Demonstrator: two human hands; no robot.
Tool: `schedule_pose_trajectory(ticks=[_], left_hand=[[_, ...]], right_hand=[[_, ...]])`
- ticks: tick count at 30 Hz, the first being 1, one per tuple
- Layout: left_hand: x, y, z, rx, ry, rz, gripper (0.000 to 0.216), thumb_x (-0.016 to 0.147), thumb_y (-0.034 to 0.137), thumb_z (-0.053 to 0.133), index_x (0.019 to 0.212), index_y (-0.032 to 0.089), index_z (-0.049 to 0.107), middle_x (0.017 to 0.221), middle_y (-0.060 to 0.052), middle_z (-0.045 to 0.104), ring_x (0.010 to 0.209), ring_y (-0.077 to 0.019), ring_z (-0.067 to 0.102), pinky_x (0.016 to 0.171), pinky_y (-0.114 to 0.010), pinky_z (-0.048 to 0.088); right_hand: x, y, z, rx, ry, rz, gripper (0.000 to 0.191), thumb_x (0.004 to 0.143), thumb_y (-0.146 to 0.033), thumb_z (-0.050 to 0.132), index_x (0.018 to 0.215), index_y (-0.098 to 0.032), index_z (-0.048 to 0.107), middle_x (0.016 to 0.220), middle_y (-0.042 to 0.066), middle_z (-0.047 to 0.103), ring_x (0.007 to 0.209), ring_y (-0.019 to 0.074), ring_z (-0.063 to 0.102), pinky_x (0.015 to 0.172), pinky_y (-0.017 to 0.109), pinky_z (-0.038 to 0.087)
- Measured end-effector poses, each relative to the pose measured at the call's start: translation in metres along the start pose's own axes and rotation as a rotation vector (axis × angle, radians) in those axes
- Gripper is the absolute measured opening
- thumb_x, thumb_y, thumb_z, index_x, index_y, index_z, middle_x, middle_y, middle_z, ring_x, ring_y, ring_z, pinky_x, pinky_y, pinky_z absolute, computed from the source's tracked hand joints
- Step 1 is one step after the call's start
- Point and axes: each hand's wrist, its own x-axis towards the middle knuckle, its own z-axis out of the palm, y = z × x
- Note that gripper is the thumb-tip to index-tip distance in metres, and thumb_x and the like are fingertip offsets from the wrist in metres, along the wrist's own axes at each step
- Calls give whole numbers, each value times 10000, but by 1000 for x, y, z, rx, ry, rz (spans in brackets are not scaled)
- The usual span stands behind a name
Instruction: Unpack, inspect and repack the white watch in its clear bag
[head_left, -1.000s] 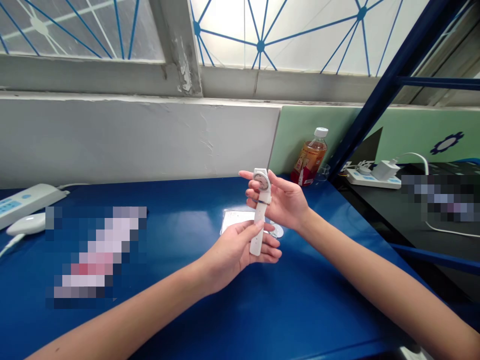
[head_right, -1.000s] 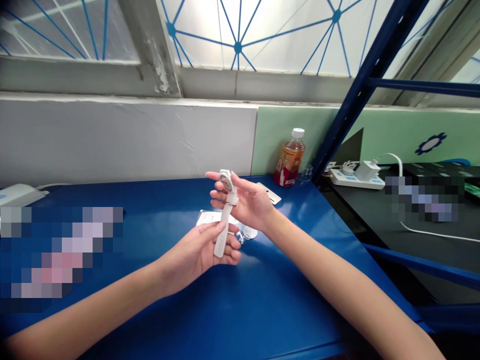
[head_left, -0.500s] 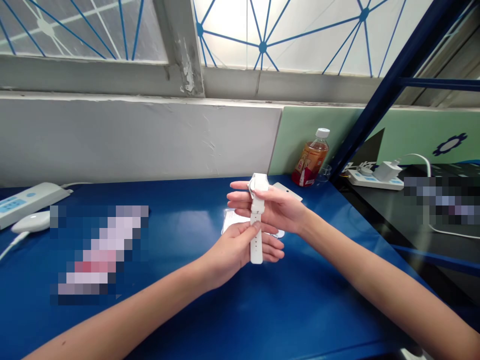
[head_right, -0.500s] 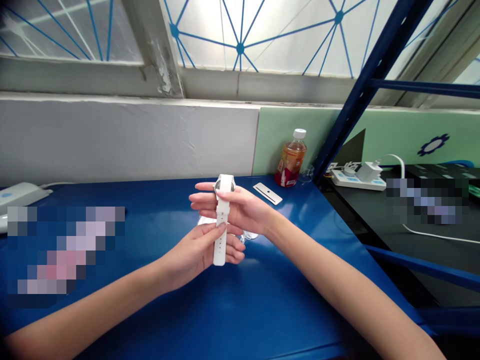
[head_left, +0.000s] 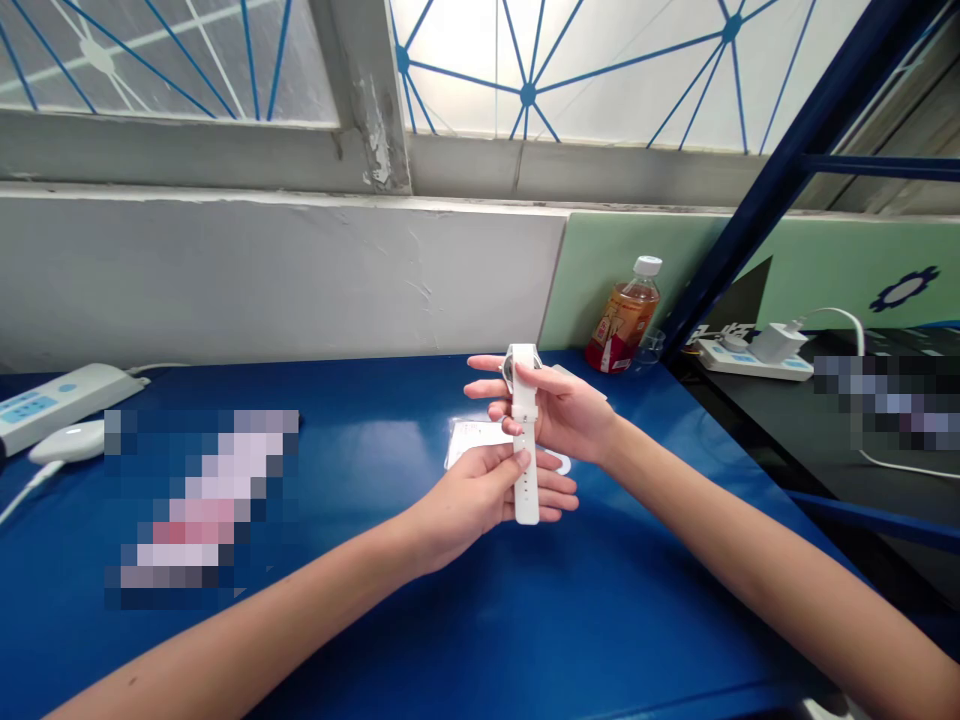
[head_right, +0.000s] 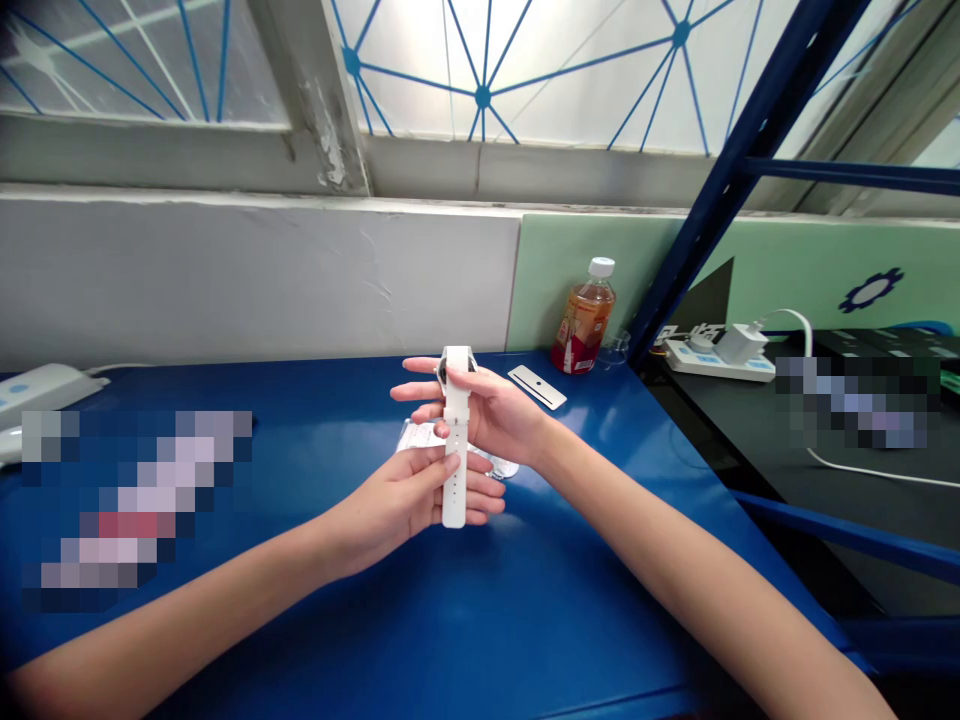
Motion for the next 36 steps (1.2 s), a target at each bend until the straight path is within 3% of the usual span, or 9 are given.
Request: schedule_pose_trajectory(ticks=[5,9,21,27,33,36], left_hand=[[0,2,-1,22,4,10,400,895,416,661,1048,46,666,1034,-230,715,992,-342,698,913,-476,504],[0,3,-2,25,1,12,397,895,421,658,1036,50,672,1042,-231,714,992,-342,699,913,-478,505],[3,2,-4,2,14,11,346,920,376,627,1025,48,661,996,-214,727,904,-293,721,873,-432,528],[3,1,-7,-10,24,-5,330,926,368,600,1025,59,660,960,-199,730,872,-284,719,858,-429,520],[-1,11,-9,-154,-146,32,394,846,293,529,1126,39,641,1047,-213,716,922,-305,701,869,-427,500],[0,9,-10,-90,-61,56,323,863,258,595,1117,64,647,1025,-189,725,908,-284,706,872,-412,505]], right_hand=[[0,-1,3,3,-4,-4,497,1026,-397,235,1257,-135,589,1183,119,699,1102,200,643,953,341,484],[-1,-1,3,-19,20,-4,522,1007,-449,256,1272,-142,584,1206,126,693,1180,221,609,1068,403,390],[-2,-3,3,-12,7,8,552,1004,-481,218,1251,-167,599,1131,101,716,1009,209,673,1010,420,432],[0,0,-2,-39,8,-19,420,1005,-350,312,1237,-171,612,1111,89,711,976,188,665,937,371,478],[4,2,-9,-36,84,-87,398,1024,-320,324,1193,-141,635,1100,95,713,980,171,657,868,312,512],[4,4,-9,-44,121,-100,368,1026,-311,333,1233,-168,602,1104,88,729,1027,183,671,918,339,506]])
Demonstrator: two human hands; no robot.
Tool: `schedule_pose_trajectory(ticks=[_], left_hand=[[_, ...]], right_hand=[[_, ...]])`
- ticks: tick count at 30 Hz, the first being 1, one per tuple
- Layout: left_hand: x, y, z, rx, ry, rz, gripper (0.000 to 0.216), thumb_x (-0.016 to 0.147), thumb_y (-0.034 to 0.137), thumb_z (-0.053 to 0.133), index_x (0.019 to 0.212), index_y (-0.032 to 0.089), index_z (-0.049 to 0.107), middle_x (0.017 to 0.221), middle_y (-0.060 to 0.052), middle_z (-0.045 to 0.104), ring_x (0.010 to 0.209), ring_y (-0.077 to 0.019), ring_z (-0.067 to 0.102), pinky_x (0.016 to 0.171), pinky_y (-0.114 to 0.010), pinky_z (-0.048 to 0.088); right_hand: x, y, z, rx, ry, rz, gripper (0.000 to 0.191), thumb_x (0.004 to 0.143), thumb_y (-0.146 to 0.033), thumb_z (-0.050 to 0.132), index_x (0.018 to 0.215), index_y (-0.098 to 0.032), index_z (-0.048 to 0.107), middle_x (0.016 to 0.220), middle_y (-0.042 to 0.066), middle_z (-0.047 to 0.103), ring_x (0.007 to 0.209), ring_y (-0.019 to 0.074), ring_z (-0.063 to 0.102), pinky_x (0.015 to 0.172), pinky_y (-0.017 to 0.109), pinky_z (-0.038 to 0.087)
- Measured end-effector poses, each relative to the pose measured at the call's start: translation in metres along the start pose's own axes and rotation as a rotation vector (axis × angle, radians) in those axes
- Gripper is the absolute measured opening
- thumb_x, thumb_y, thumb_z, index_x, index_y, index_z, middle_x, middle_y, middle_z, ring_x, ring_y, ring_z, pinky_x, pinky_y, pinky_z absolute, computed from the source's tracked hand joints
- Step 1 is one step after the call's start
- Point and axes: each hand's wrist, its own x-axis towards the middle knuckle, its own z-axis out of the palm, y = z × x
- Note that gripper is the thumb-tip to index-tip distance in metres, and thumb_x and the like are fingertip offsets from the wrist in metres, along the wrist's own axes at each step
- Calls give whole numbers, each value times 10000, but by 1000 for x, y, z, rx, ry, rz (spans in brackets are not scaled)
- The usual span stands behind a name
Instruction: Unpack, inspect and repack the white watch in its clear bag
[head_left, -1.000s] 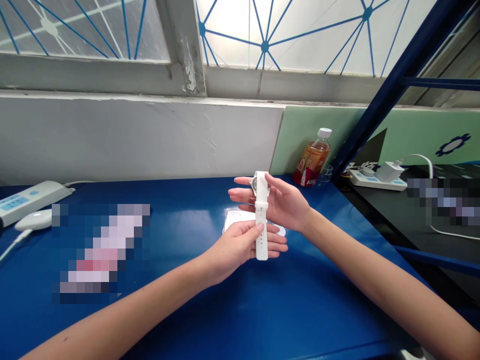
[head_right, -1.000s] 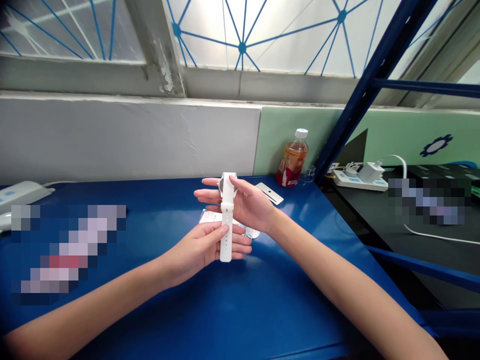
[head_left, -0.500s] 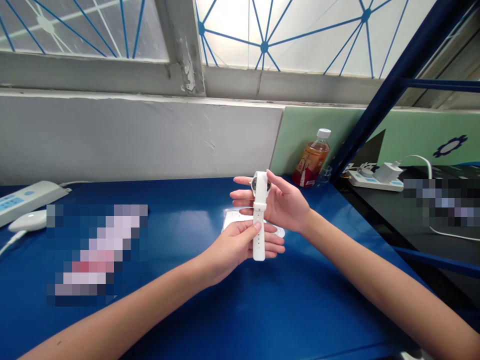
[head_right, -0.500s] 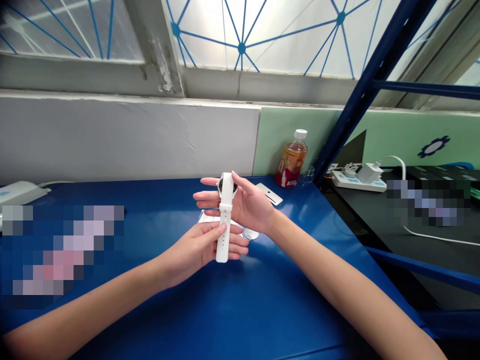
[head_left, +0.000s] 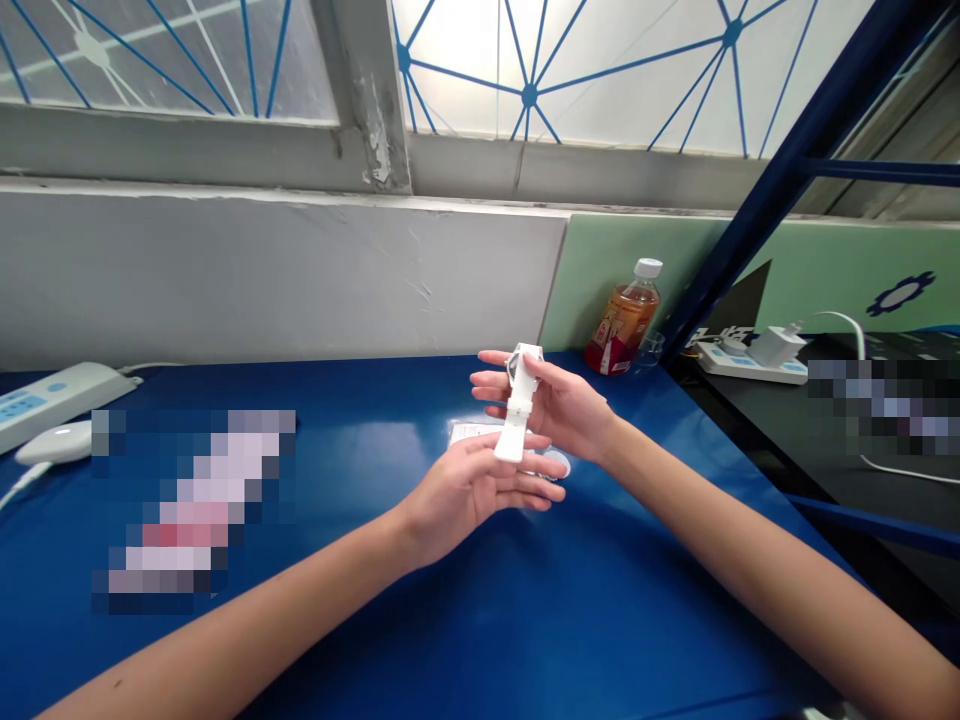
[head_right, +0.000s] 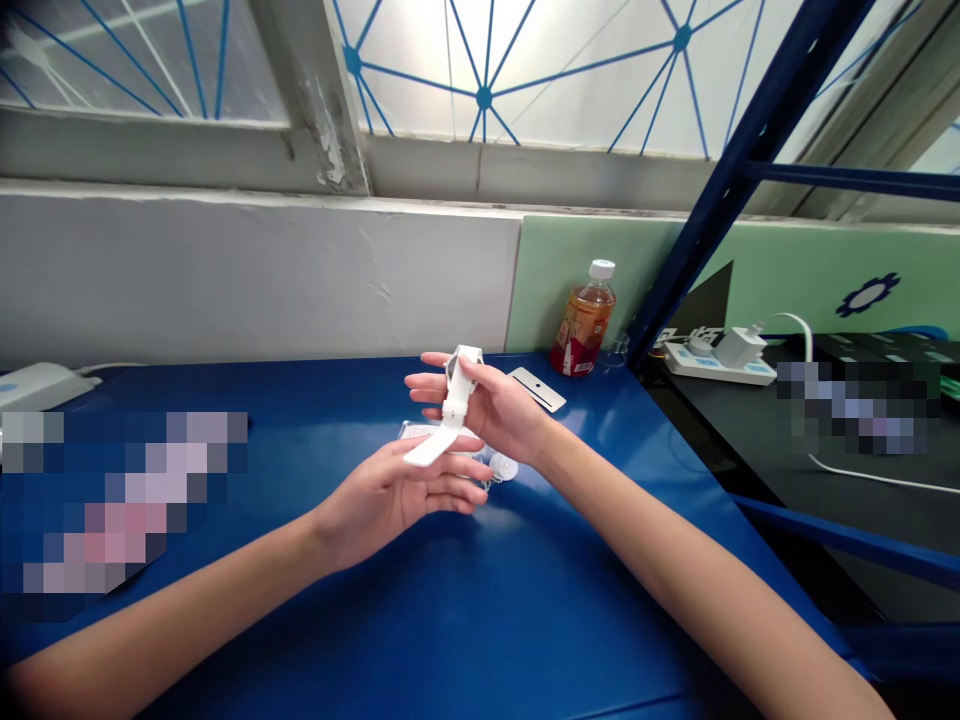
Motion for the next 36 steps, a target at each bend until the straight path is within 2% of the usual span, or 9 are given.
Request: schedule_pose_trajectory(ticks=[3,6,8,10,12,15,21,29,36], left_hand=[[3,-4,-1,95,129,-7,252,867,243,682,1071,96,674,1049,-159,722,924,-255,707,884,-382,515],[4,-3,-1,98,158,24,256,858,269,728,1058,113,689,1110,-144,702,1005,-251,687,930,-371,506],[4,-1,0,98,152,41,271,850,290,742,1048,112,691,1073,-138,710,999,-247,687,932,-374,507],[3,1,1,114,143,36,280,840,304,752,1022,102,690,1006,-132,720,931,-230,698,899,-371,521],[2,1,2,125,133,18,281,842,329,748,975,88,687,936,-121,723,837,-200,699,848,-356,537],[2,-1,1,119,124,-4,322,848,375,735,983,87,683,878,-100,722,753,-170,690,792,-335,551],[3,-2,-1,162,148,-1,366,881,416,691,1022,78,692,987,-159,744,938,-245,716,858,-351,546],[1,2,0,230,55,-14,389,882,465,668,935,82,709,892,-135,756,783,-213,734,783,-343,573],[1,-2,1,246,86,-12,375,890,452,660,943,84,705,921,-143,758,813,-232,742,783,-355,587]], right_hand=[[-1,2,3,-83,2,-20,313,996,-280,442,1275,-223,571,1084,73,747,1023,185,688,968,362,488],[-2,3,4,-180,-34,-12,280,956,-274,538,1221,-231,617,1091,68,746,1034,197,682,986,379,480],[-3,4,5,-230,-60,8,265,946,-305,547,1170,-212,653,1135,79,730,1109,224,648,1010,399,463],[-3,3,6,-263,-82,46,322,960,-386,501,1133,-184,682,1231,96,686,1191,244,595,1043,397,432],[-5,1,8,-247,-93,85,456,977,-491,405,1114,-170,698,1326,100,628,1231,249,559,1062,384,411],[-6,-4,11,-142,-113,90,563,990,-547,293,1146,-174,685,1317,98,634,1232,241,561,1078,395,390],[-8,-9,15,-63,-186,-6,577,988,-549,274,1131,-171,686,1267,99,665,1288,246,532,1128,416,335],[-10,-9,19,-62,-181,54,647,985,-587,216,1182,-157,657,1277,106,662,1276,250,548,1130,424,336],[-11,-7,20,-41,-247,61,669,995,-579,185,1177,-148,663,1296,116,649,1264,261,555,1127,456,334]])
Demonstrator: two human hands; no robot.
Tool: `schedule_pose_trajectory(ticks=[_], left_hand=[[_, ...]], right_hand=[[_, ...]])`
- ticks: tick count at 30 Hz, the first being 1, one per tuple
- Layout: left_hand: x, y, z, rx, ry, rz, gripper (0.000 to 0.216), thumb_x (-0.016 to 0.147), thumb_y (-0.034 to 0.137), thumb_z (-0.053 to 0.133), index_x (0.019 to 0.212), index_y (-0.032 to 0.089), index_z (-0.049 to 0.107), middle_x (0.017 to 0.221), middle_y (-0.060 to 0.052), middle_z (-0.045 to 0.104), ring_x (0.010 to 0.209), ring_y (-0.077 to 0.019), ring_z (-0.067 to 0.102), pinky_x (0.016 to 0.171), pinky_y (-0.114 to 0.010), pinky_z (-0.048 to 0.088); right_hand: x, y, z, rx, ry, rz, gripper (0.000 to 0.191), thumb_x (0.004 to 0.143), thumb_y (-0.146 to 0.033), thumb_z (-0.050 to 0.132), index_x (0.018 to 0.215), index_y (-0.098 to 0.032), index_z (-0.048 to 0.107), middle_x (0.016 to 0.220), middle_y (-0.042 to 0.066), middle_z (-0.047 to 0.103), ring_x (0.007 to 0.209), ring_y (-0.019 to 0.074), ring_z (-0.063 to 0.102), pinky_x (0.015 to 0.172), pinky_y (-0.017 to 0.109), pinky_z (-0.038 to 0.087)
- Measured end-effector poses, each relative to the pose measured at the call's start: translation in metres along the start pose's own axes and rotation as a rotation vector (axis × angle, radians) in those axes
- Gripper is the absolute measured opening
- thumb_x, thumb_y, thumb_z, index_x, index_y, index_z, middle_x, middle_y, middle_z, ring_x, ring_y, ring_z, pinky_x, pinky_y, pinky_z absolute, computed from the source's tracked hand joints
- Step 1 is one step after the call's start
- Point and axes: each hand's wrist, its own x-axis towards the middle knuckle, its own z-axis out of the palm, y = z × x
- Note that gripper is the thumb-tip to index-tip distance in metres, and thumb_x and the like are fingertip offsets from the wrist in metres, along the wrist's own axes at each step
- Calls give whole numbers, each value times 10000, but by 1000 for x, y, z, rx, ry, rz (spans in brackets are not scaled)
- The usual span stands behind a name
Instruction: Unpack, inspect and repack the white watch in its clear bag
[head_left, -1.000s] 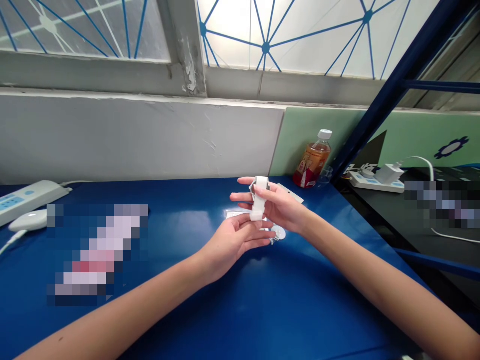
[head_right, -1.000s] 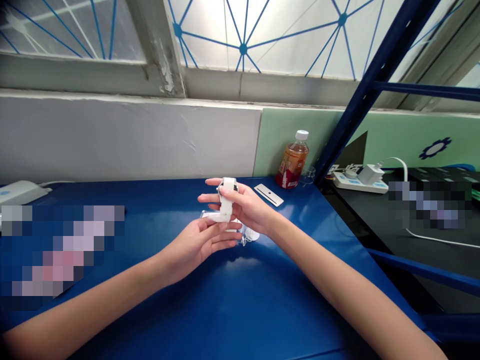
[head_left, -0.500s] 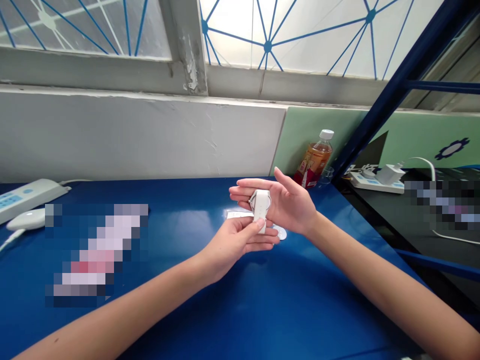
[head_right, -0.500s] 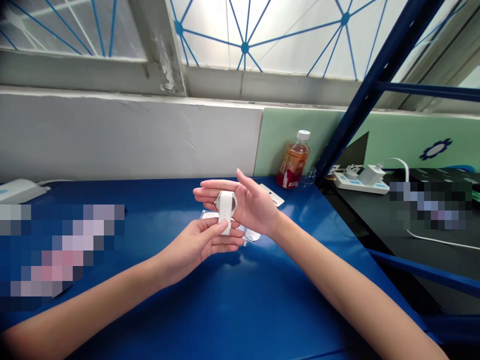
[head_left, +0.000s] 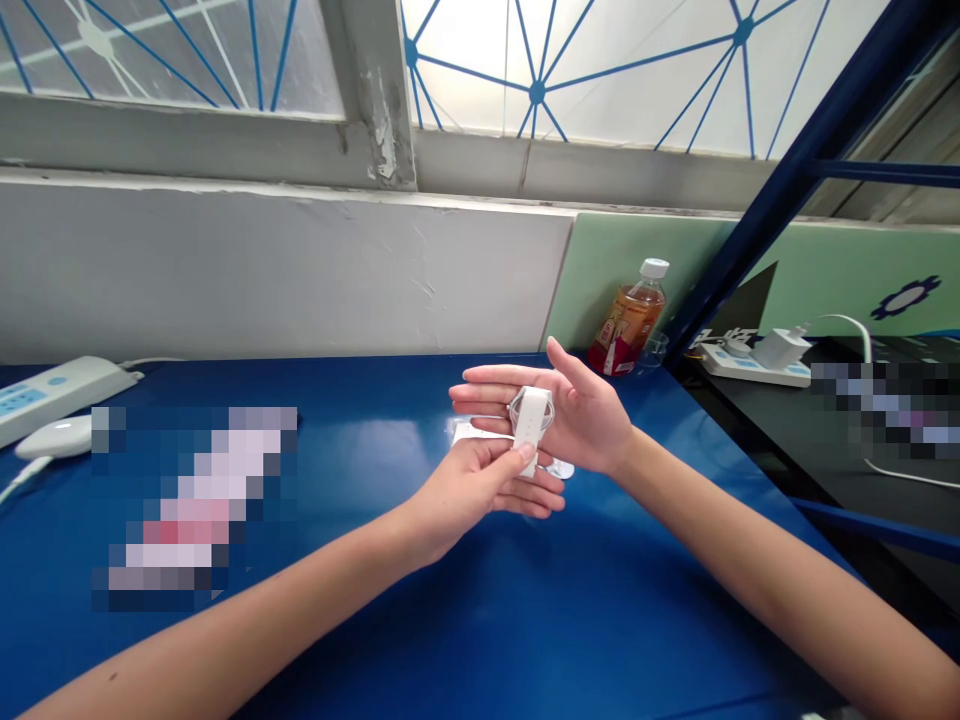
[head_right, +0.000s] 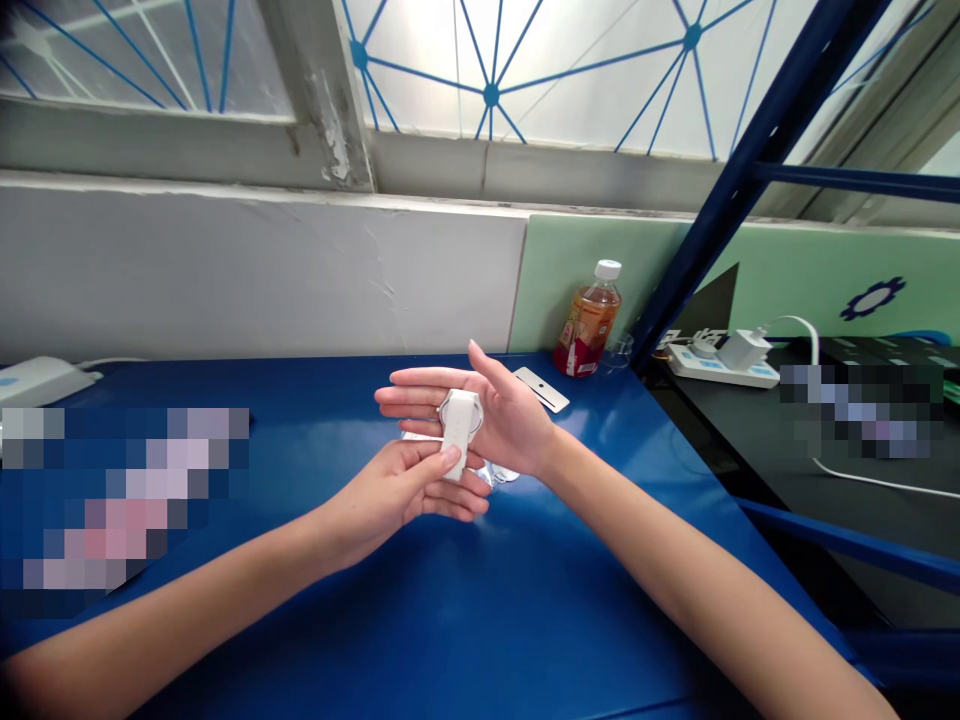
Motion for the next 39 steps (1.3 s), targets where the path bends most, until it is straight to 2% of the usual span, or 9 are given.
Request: schedule_pose_trajectory(ticks=[9,13,17,21,24,27,29,33,39], left_hand=[[1,-1,-1,-33,16,5,377,893,444,651,967,76,694,930,-156,757,831,-250,743,789,-362,586],[2,1,-2,-12,72,25,424,863,481,669,976,73,671,878,-149,753,801,-241,739,769,-348,581],[3,8,-9,110,136,115,430,837,502,687,949,88,671,796,-97,731,685,-179,705,697,-290,563],[7,13,-18,202,111,153,400,852,499,659,877,100,673,782,-79,711,646,-145,660,692,-276,549],[8,12,-26,427,92,227,401,908,494,571,972,113,678,820,-89,717,691,-175,672,716,-308,551],[8,6,-36,884,241,451,377,912,417,587,1151,130,631,957,-111,717,840,-226,682,787,-360,547],[9,0,-44,1181,212,619,389,892,375,612,1197,134,614,1130,-148,678,1041,-280,636,927,-431,502],[12,-12,-57,1454,91,597,577,917,428,588,1395,135,454,1442,-191,479,1360,-327,407,1101,-513,356],[13,-14,-57,1513,40,532,499,952,468,532,1337,153,502,1355,-168,555,1283,-311,484,1075,-499,379]], right_hand=[[1,0,0,-60,58,-2,641,976,-610,253,1168,-162,669,1297,113,650,1280,265,544,1118,456,351],[3,-1,-4,-165,116,-32,506,969,-552,393,1156,-177,676,1288,113,656,1273,261,550,1102,449,379],[-1,-9,-9,-569,222,-105,336,924,-403,580,1167,-187,667,1192,103,699,1142,243,633,975,395,494],[-21,-11,-10,-1003,379,-173,310,901,-364,617,1141,-175,669,967,78,728,733,176,691,637,293,547],[-40,-4,-15,-1081,502,-200,319,883,-375,633,1111,-157,677,912,80,716,626,160,661,557,286,521],[-53,6,-26,-1048,665,-240,328,879,-393,621,1094,-152,674,776,49,694,575,161,642,521,284,499],[-56,11,-36,-1110,709,-219,326,877,-402,609,1077,-155,681,713,34,675,542,163,629,512,289,484],[-59,14,-51,-1435,719,-193,293,890,-345,539,1050,-166,707,643,21,652,519,161,590,516,288,431],[-64,8,-59,-1819,657,-72,274,856,-245,492,962,-176,736,590,14,634,523,162,560,545,283,366]])
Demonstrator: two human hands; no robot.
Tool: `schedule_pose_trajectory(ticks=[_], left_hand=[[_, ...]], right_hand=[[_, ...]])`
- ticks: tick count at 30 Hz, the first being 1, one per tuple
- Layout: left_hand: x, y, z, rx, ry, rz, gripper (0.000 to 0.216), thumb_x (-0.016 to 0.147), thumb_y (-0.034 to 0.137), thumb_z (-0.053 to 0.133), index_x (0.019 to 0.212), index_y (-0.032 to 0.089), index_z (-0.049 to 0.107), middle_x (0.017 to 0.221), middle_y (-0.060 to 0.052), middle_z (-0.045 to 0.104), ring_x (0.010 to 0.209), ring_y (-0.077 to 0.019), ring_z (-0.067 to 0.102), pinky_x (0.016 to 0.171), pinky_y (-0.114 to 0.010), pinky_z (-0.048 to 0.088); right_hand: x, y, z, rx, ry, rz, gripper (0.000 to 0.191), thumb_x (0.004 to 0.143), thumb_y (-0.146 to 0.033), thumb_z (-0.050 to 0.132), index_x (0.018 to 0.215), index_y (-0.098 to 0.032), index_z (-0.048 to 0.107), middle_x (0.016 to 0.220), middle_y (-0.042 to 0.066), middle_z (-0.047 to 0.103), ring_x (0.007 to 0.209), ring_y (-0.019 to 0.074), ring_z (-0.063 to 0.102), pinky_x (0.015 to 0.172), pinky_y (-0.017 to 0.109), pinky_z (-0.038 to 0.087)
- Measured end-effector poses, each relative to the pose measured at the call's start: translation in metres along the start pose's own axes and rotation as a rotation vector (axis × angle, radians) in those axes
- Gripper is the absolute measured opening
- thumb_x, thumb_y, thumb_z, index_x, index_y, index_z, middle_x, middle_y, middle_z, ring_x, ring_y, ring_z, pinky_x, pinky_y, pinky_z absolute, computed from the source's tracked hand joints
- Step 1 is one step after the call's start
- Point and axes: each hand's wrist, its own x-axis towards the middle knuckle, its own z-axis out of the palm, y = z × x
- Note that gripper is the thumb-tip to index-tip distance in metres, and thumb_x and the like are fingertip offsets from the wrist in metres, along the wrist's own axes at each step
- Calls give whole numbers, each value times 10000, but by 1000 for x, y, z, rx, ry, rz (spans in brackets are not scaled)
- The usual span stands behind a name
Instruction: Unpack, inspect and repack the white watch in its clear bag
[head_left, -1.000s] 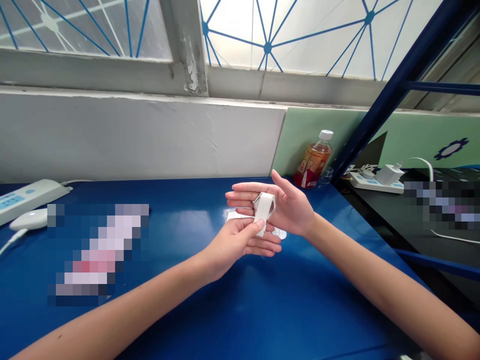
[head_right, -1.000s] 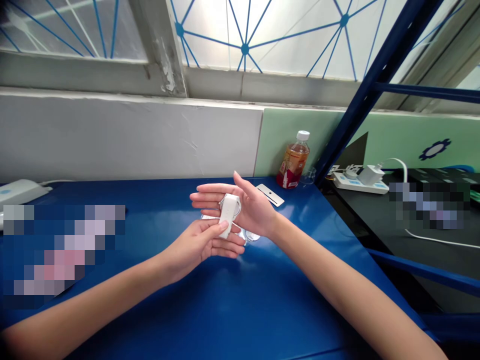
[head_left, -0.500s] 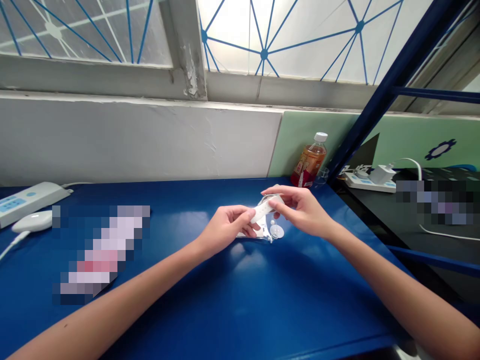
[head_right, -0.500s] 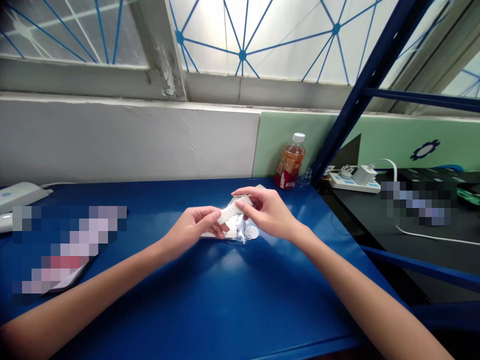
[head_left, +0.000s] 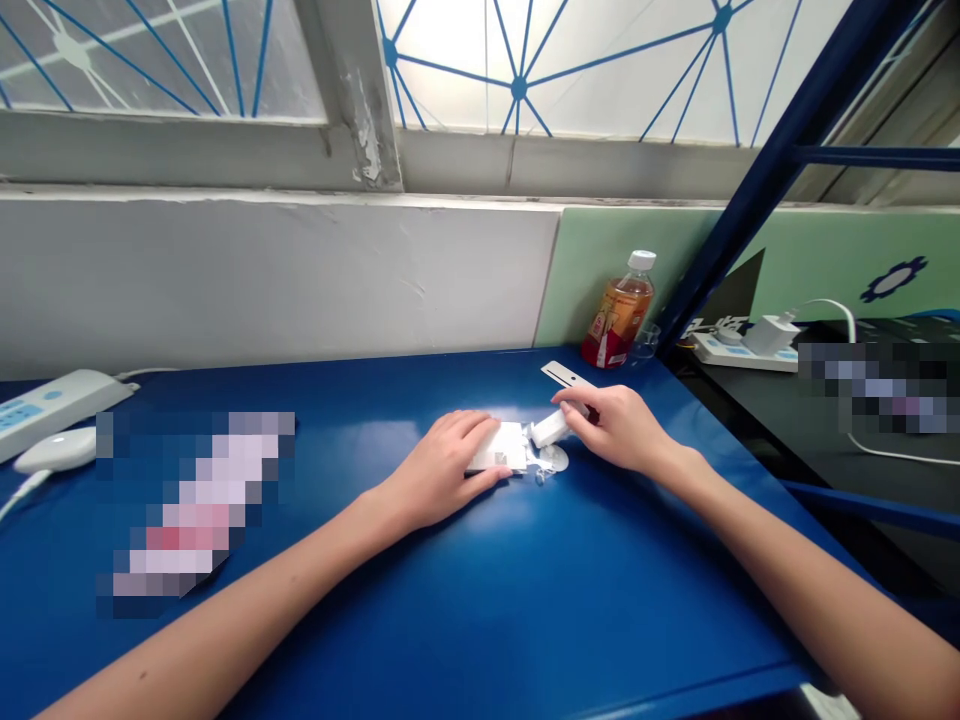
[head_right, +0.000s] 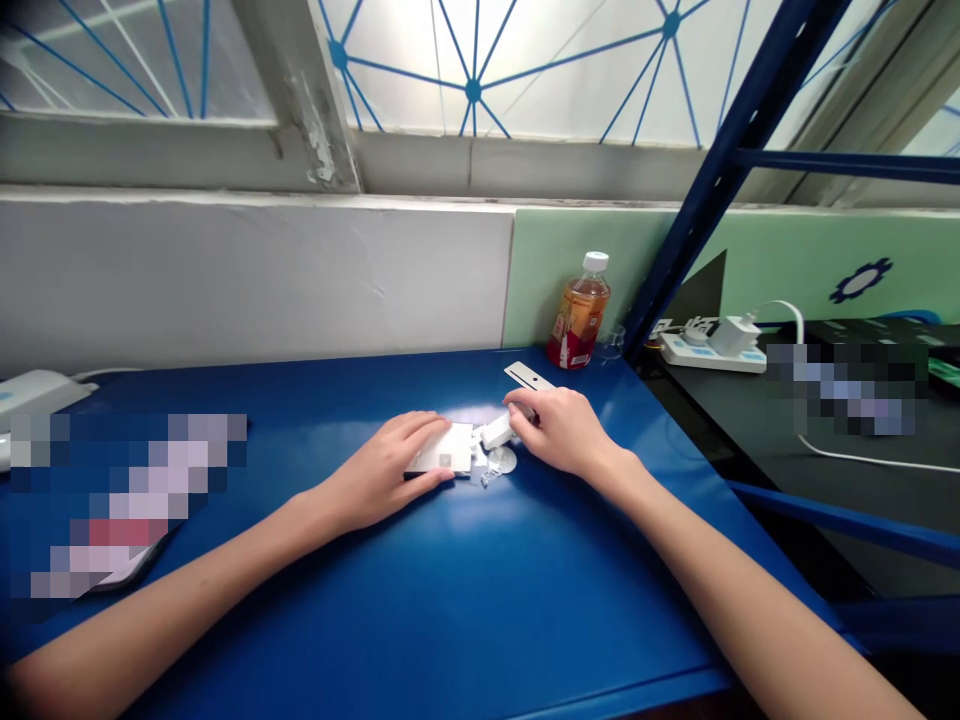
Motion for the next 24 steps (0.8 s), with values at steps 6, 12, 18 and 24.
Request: schedule_pose_trajectory(ticks=[6,12,18,24], left_hand=[[-2,4,0,6,96,5,456,958,445,530,1313,159,524,1265,-158,594,1157,-309,534,975,-476,450],[-3,3,1,16,112,2,463,958,456,524,1314,160,528,1248,-160,593,1127,-307,540,958,-473,458],[-2,3,2,3,102,-6,464,946,450,546,1298,146,541,1256,-161,592,1142,-312,537,966,-469,458],[-2,4,1,3,89,-13,464,950,446,542,1300,141,537,1264,-161,590,1146,-310,531,970,-467,454]], right_hand=[[1,-4,5,133,-61,53,287,900,-258,459,935,-182,734,661,25,689,561,174,595,530,277,379],[-6,-19,20,129,-56,2,340,977,-311,400,1035,-186,711,798,56,744,662,194,667,593,279,425],[-6,-8,17,-89,-140,-64,315,968,-347,448,1047,-217,725,703,42,715,647,197,659,587,283,413],[0,5,-5,45,-199,-304,298,912,-375,583,1136,-225,711,1063,95,702,916,229,663,796,341,509]])
